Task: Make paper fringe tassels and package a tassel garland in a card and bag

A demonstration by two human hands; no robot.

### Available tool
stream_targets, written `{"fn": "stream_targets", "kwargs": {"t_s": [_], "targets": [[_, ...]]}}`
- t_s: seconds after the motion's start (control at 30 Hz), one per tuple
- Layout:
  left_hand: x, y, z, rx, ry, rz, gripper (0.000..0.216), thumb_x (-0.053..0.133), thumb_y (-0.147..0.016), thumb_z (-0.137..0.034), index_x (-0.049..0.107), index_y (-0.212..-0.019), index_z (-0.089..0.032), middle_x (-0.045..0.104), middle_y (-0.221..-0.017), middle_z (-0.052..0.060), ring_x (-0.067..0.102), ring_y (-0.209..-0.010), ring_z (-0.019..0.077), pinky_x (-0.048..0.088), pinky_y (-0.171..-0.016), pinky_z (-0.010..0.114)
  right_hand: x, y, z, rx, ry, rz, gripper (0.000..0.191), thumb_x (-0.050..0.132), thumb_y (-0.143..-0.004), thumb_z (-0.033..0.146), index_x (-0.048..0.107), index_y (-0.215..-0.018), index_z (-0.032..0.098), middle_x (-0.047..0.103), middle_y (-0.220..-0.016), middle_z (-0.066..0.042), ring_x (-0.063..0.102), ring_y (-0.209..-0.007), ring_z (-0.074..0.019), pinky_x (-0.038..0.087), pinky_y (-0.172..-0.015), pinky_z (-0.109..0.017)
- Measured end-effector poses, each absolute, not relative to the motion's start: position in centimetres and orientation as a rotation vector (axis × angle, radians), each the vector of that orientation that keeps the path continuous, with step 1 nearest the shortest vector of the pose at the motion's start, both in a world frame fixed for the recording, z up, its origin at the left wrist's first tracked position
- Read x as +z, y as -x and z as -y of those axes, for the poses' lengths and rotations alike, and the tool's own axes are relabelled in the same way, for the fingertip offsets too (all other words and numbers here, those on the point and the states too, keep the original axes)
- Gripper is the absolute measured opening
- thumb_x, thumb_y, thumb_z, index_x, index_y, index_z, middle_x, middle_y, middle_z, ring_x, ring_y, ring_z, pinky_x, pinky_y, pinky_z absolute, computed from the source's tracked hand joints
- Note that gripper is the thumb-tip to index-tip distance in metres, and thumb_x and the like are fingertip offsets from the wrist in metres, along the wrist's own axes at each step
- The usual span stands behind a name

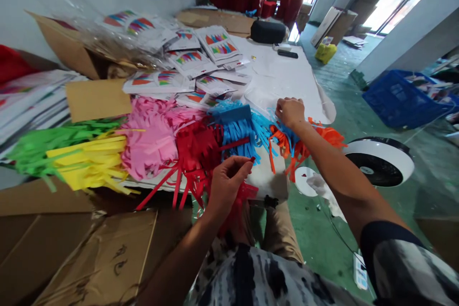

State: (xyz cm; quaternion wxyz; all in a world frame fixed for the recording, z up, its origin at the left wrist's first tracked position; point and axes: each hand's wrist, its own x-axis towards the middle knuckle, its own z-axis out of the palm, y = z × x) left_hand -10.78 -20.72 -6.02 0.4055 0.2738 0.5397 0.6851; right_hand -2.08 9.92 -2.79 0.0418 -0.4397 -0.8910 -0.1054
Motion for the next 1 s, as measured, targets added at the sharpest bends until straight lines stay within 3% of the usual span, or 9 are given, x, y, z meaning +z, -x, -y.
{"fn": "stream_targets", "kwargs": {"t_s": [0.13, 0.3, 0.4, 0.77, 1.0], "targets": [[-5.4, 10.0, 20.9, 1.699, -0.693, -1.39, 0.021, 0.082, -0.083, -0.039, 0.078, -0.086, -0.018, 0.072, -0.075, 0.0, 0.062, -0.071, 0.0119, 0.048, -0.07, 0.022, -1.9, 1.0, -7.8, -0.085, 1.261, 2.655, 0.03, 0.048, -0.099, 0.022, 0.076, -0.11, 0.016, 0.078, -0.112, -0.015, 0.069, -0.103, -0.0292, 0.042, -0.095, -0.042], [-5.0, 9.3, 21.3, 1.729, -0.731, -1.502, 0.021, 0.08, -0.085, -0.039, 0.079, -0.088, -0.018, 0.075, -0.08, 0.001, 0.064, -0.073, 0.0135, 0.051, -0.069, 0.023, -0.1, -2.3, 0.7, 0.82, 0.721, 2.549, 0.025, 0.059, -0.101, 0.038, 0.077, -0.097, 0.02, 0.08, -0.099, -0.004, 0.07, -0.083, -0.0195, 0.049, -0.076, -0.03], [-4.9, 8.7, 21.7, 1.691, -0.776, -1.536, 0.02, 0.078, -0.088, -0.038, 0.079, -0.09, -0.018, 0.075, -0.081, 0.001, 0.065, -0.07, 0.013, 0.05, -0.064, 0.022, 0.9, -4.7, 5.8, 0.999, 0.581, 2.575, 0.019, 0.065, -0.1, 0.039, 0.077, -0.099, 0.024, 0.08, -0.095, -0.001, 0.07, -0.082, -0.017, 0.049, -0.074, -0.028], [-5.2, 7.6, 23.6, 1.655, -1.003, -1.639, 0.019, 0.074, -0.093, -0.038, 0.078, -0.092, -0.02, 0.075, -0.086, 0.002, 0.067, -0.075, 0.0147, 0.051, -0.069, 0.025, 1.9, -7.3, 9.7, 0.829, 0.457, 2.659, 0.012, 0.065, -0.102, 0.033, 0.073, -0.101, 0.024, 0.078, -0.096, -0.003, 0.072, -0.09, -0.0189, 0.049, -0.081, -0.032], [-4.8, 7.4, 24.5, 1.689, -1.293, -1.73, 0.01, 0.073, -0.093, -0.032, 0.079, -0.091, -0.024, 0.075, -0.087, 0.003, 0.068, -0.083, 0.0177, 0.05, -0.081, 0.03, 2.0, -7.5, 11.4, 0.636, 0.34, 2.704, 0.012, 0.057, -0.105, 0.03, 0.066, -0.099, 0.023, 0.074, -0.093, -0.006, 0.067, -0.087, -0.0213, 0.047, -0.081, -0.036]]}}
